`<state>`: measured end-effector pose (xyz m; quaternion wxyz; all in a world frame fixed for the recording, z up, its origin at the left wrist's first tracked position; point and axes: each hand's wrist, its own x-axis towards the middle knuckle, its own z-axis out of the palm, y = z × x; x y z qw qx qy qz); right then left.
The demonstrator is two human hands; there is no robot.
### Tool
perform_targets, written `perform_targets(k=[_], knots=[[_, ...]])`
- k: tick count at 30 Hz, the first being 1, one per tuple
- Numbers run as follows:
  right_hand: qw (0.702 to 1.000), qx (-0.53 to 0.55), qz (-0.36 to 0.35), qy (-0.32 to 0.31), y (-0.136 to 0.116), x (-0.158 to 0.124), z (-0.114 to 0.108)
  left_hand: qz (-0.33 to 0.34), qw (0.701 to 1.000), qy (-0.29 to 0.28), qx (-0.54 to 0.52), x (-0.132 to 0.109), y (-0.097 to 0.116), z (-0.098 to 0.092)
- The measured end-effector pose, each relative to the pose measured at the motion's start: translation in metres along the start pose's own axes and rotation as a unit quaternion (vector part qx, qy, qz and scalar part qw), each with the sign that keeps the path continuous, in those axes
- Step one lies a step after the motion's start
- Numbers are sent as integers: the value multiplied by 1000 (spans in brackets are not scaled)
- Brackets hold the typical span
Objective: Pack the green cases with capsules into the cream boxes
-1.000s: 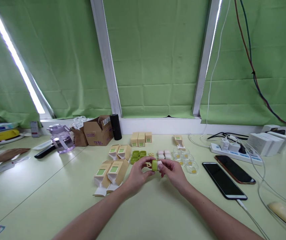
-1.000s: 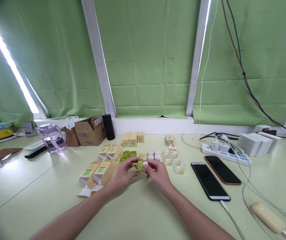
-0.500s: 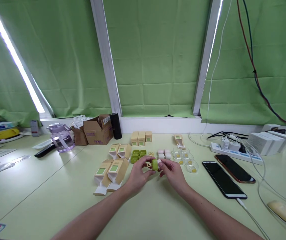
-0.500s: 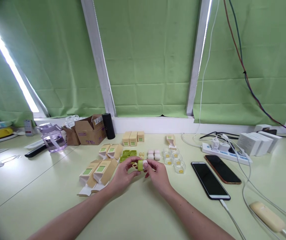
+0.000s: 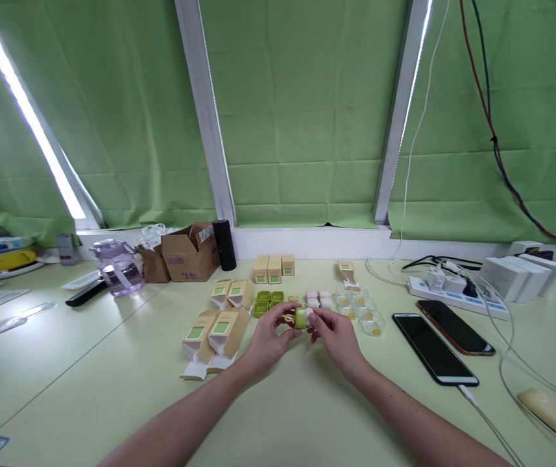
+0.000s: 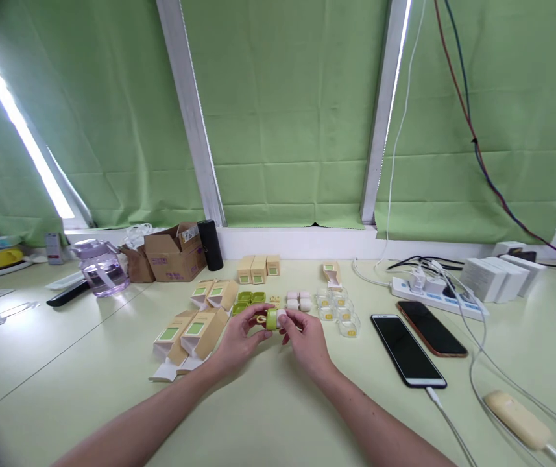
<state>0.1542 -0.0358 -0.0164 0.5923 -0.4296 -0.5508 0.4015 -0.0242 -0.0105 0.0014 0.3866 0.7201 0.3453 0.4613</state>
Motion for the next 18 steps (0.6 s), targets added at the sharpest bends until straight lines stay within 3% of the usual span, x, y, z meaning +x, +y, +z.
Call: perform_targets(k=[18], knots=[[1000, 21, 13, 10, 1, -1, 2, 1, 1000, -3, 0, -3, -13, 4]])
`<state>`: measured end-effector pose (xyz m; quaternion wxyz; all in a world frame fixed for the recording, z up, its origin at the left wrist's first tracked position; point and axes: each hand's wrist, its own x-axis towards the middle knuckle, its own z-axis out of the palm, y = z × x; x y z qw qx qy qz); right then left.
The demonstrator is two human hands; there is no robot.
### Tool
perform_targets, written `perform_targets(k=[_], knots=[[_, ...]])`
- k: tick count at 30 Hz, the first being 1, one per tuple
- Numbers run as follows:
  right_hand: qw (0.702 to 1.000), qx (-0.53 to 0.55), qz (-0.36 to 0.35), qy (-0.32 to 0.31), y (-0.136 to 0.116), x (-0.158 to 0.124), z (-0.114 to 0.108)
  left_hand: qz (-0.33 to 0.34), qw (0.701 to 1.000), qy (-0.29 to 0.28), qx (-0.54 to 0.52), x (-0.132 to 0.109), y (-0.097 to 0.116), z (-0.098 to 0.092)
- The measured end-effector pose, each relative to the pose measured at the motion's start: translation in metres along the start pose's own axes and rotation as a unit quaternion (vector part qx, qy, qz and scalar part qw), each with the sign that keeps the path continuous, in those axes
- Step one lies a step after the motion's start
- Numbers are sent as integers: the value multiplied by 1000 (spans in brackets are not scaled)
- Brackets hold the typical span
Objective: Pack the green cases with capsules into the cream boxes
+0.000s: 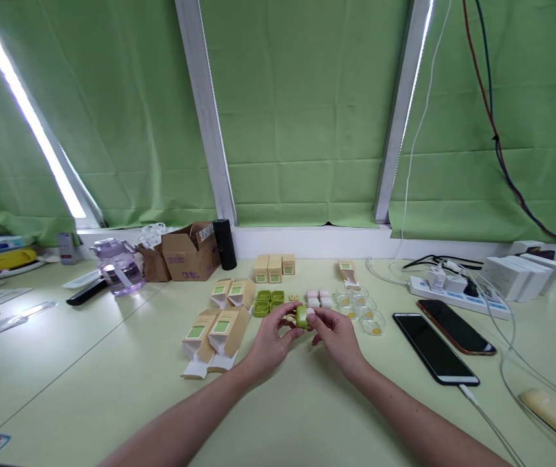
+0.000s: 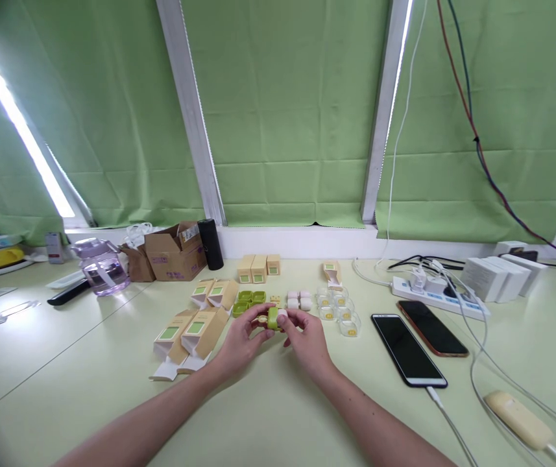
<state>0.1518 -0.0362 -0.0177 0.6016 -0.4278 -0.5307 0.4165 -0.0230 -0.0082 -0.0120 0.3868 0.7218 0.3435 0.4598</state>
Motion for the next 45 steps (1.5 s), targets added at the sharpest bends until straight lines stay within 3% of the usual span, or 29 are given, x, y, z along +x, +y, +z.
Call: perform_targets(k=[7, 15, 22, 25, 30, 33, 37, 40, 45], knots=[[994, 100, 46, -15, -1, 1, 5, 21, 999, -38, 14, -3, 7, 1], [993, 113, 15, -14, 4, -1, 8, 72, 992, -71, 80, -12, 8, 5], [992, 123, 19, -23, 3, -2, 12, 87, 990, -22, 112, -14, 8, 8], [996, 89, 3, -30, 2, -2, 10, 72, 994, 5, 82, -11, 6, 7], [995, -75, -66, -3, 3, -5, 2, -16, 998, -16, -64, -1, 3, 3], [960, -219, -175, 6, 4, -7, -4, -31, 992, -35, -116, 2, 4, 0], [883, -366, -293, -12, 4, -8, -9, -40, 980, -84, -177, 2, 7, 1], [847, -404, -344, -10, 5, -7, -11, -38, 981, -86, -171, 0, 8, 3], [822, -409, -395, -6, 6, -5, -10, -45, 985, -71, -151, -1, 9, 3]])
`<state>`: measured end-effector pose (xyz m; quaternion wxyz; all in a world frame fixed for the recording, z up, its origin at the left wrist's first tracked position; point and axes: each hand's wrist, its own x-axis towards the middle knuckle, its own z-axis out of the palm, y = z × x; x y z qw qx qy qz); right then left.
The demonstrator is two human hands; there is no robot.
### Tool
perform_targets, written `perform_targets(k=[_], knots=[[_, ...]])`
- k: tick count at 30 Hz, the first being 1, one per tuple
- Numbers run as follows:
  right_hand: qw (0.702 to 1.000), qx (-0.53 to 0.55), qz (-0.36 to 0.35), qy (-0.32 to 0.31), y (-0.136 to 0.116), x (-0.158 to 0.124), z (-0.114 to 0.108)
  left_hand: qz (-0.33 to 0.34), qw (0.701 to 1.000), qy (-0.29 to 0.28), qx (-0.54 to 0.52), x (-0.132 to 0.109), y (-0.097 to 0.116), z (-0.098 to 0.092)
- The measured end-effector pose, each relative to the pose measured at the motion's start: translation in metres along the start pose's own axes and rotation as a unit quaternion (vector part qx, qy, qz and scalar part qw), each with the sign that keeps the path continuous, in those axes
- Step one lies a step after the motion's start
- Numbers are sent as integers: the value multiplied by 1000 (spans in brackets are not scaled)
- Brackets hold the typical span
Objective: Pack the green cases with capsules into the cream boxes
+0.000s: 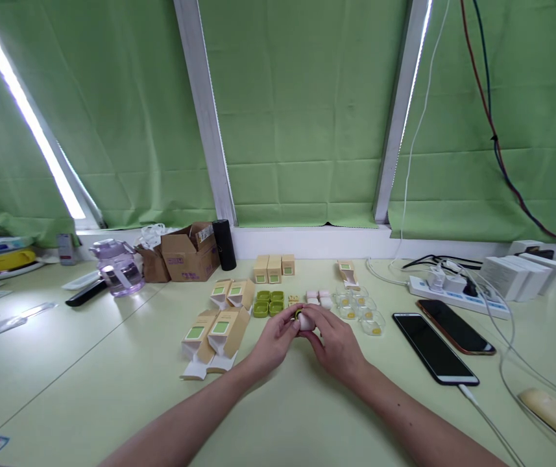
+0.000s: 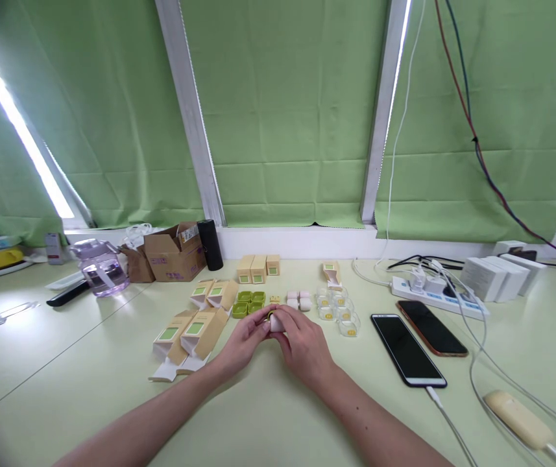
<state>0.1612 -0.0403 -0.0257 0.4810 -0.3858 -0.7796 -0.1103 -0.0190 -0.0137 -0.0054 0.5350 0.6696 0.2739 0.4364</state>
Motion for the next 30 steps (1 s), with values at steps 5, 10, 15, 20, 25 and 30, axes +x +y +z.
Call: perform_targets(k=[5, 10, 15, 20, 25, 30], knots=[[1000, 3, -20, -3, 0, 1, 1, 6, 1000, 19, 17, 0, 2, 3], [999, -2, -35, 12, -1, 3, 1, 9, 998, 57, 6, 2, 2, 7], [999, -4, -39, 12, -2, 6, 0, 9, 997, 79, -6, 4, 3, 12], [998, -18, -48, 21, -3, 7, 1, 7, 995, 97, -3, 4, 4, 14], [999, -15, -41, 14, -3, 5, 1, 4, 997, 71, -18, 1, 3, 9], [999, -20, -33, 14, 1, 2, 3, 1, 999, 28, -34, 0, -3, 7]])
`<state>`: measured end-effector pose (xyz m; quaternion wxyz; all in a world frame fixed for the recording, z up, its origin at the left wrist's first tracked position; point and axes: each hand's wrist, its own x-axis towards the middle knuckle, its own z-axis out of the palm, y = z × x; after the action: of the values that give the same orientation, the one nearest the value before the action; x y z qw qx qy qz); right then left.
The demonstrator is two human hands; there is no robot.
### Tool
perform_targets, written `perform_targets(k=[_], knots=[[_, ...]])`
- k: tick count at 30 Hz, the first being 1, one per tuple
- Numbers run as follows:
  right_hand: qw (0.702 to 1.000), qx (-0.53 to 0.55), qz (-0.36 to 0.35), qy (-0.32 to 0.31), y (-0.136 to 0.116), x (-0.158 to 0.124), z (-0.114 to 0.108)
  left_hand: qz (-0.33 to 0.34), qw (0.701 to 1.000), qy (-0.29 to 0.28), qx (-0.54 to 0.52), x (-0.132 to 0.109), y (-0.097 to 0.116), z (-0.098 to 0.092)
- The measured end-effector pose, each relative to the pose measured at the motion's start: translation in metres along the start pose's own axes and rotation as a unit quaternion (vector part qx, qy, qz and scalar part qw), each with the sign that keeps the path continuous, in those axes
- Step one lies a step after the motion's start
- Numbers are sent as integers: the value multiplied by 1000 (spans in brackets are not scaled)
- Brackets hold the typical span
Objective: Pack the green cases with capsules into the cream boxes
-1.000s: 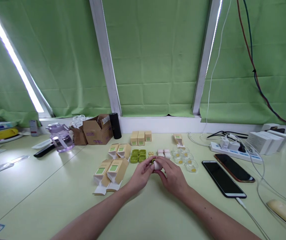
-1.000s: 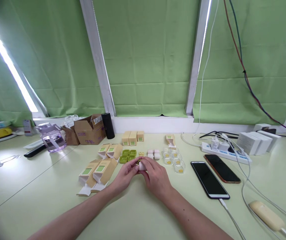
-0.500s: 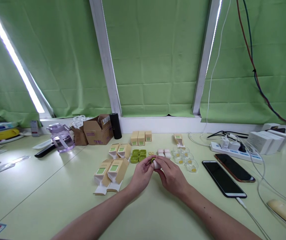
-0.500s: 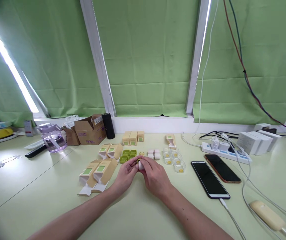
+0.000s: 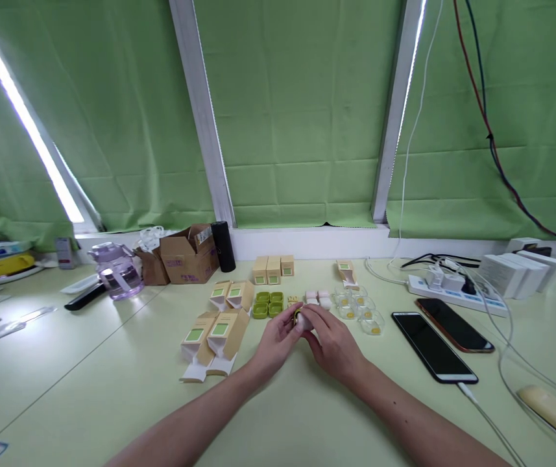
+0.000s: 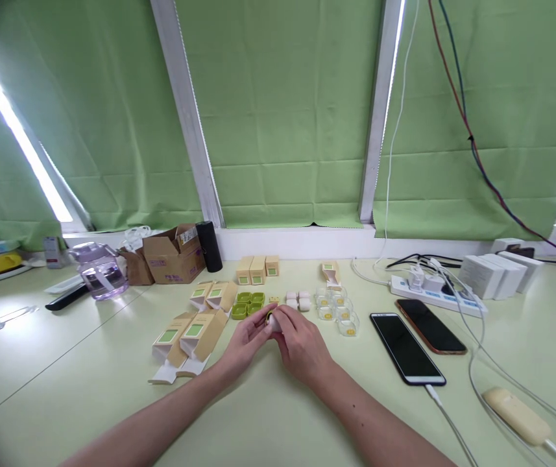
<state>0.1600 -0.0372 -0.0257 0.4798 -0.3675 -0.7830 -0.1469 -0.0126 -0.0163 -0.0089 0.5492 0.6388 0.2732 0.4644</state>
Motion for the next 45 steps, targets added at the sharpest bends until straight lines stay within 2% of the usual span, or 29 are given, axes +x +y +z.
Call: perform_targets(k=[5, 10, 16, 38, 45], knots=[[1000, 2, -3, -7, 0, 0, 1, 7, 999, 2, 33, 3, -5, 2], [1000, -10, -3, 5, -1, -1, 3, 16, 998, 0, 54, 2, 0, 2], [1000, -7, 7, -9, -2, -1, 3, 25, 998, 4, 64, 0, 4, 2], [1000, -12, 2, -19, -2, 1, 4, 22, 998, 8, 55, 1, 2, 2], [1000, 1, 6, 5, -1, 0, 6, 14, 999, 21, 42, 4, -2, 0]])
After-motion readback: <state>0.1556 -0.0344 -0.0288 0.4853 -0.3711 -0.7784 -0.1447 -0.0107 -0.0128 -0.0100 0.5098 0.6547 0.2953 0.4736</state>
